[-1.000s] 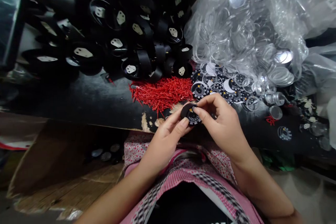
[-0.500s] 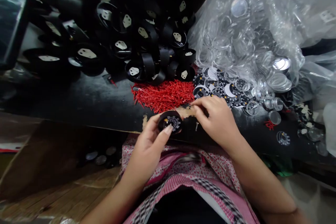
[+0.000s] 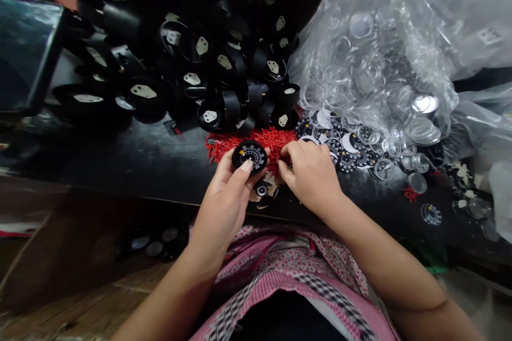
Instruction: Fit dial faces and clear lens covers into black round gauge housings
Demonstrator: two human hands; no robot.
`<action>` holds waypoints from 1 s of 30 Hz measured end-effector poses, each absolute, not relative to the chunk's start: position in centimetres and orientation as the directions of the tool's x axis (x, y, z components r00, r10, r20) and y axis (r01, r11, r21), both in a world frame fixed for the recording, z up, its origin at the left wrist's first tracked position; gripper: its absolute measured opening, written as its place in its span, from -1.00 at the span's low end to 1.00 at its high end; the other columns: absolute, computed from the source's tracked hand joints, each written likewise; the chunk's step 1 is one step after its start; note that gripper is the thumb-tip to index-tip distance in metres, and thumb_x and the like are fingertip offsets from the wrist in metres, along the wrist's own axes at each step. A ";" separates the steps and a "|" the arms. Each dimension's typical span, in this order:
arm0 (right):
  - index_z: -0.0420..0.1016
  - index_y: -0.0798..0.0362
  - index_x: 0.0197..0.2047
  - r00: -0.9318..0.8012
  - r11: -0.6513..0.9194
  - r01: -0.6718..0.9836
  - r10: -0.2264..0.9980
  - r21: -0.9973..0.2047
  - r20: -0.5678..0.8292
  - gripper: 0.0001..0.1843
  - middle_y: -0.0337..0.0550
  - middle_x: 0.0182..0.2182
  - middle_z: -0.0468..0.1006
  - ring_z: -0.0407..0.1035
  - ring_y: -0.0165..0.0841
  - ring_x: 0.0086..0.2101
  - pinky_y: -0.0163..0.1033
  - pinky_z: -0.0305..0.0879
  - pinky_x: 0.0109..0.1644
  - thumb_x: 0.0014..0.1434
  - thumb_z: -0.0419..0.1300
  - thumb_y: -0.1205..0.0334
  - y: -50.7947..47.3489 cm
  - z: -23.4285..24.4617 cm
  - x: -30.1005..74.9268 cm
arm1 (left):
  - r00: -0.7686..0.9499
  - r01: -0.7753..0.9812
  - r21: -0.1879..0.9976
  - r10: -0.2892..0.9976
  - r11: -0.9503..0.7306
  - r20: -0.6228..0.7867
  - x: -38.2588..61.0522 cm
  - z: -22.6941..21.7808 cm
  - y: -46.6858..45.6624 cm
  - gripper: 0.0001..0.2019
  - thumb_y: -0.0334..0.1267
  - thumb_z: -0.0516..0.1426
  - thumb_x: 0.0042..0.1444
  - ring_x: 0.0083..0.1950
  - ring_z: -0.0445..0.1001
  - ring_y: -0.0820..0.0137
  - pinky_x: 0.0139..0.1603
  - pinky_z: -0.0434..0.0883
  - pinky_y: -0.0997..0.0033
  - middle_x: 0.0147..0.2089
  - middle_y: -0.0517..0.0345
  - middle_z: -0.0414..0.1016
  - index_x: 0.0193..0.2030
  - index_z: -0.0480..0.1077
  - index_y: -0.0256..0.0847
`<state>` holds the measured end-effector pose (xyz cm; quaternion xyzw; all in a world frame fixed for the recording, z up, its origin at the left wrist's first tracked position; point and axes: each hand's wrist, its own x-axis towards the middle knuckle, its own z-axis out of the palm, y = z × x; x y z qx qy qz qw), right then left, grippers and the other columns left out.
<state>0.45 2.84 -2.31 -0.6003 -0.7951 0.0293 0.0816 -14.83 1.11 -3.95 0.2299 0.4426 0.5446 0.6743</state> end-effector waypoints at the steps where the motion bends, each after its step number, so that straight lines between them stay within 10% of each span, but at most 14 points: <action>1: 0.43 0.10 -0.20 -0.258 0.271 0.950 0.961 -0.155 0.100 -0.88 -0.10 -0.28 0.56 0.38 -0.20 -0.22 -0.12 0.01 -0.14 0.29 0.11 0.24 2.8 -2.4 0.4 | 0.007 -0.526 0.794 0.935 0.305 -0.354 -15.1 -3.8 0.8 -0.76 -0.27 0.17 0.23 0.09 0.53 0.27 0.16 0.45 0.22 0.06 0.05 0.56 0.04 0.42 -0.11; 7: 0.43 0.06 -0.29 -0.194 0.217 0.943 0.974 -0.253 0.115 -0.87 -0.17 -0.36 0.53 0.37 -0.26 -0.27 -0.14 0.00 -0.17 0.27 0.08 0.32 2.6 -2.4 1.4 | 0.002 -0.503 0.785 0.909 0.362 -0.417 -16.3 -3.1 -1.3 -0.75 -0.27 0.17 0.24 0.05 0.53 0.31 -0.02 0.50 0.41 0.08 0.02 0.55 0.05 0.41 -0.13; 16: 0.39 0.03 -0.34 -0.142 0.085 0.731 0.989 -0.677 -0.029 -0.93 -0.25 -0.41 0.52 0.35 -0.36 -0.37 -0.20 0.15 -0.18 0.17 0.16 0.37 0.5 -0.3 1.9 | 0.160 -0.588 0.720 0.925 0.369 -0.344 -13.7 -3.2 -0.7 -0.82 -0.22 0.16 0.24 0.18 0.49 0.18 0.25 0.39 0.11 0.04 0.02 0.59 -0.04 0.45 -0.15; 30: 0.42 0.05 -0.29 -0.167 0.227 0.729 0.974 -0.646 0.153 -0.91 -0.22 -0.40 0.49 0.33 -0.35 -0.33 -0.17 0.15 -0.16 0.28 0.18 0.26 -0.6 0.1 1.1 | 0.076 -0.649 0.692 0.932 0.316 -0.355 -13.4 -2.5 -1.9 -0.82 -0.23 0.12 0.29 0.21 0.47 0.26 0.28 0.38 0.25 0.02 0.07 0.62 -0.05 0.50 -0.12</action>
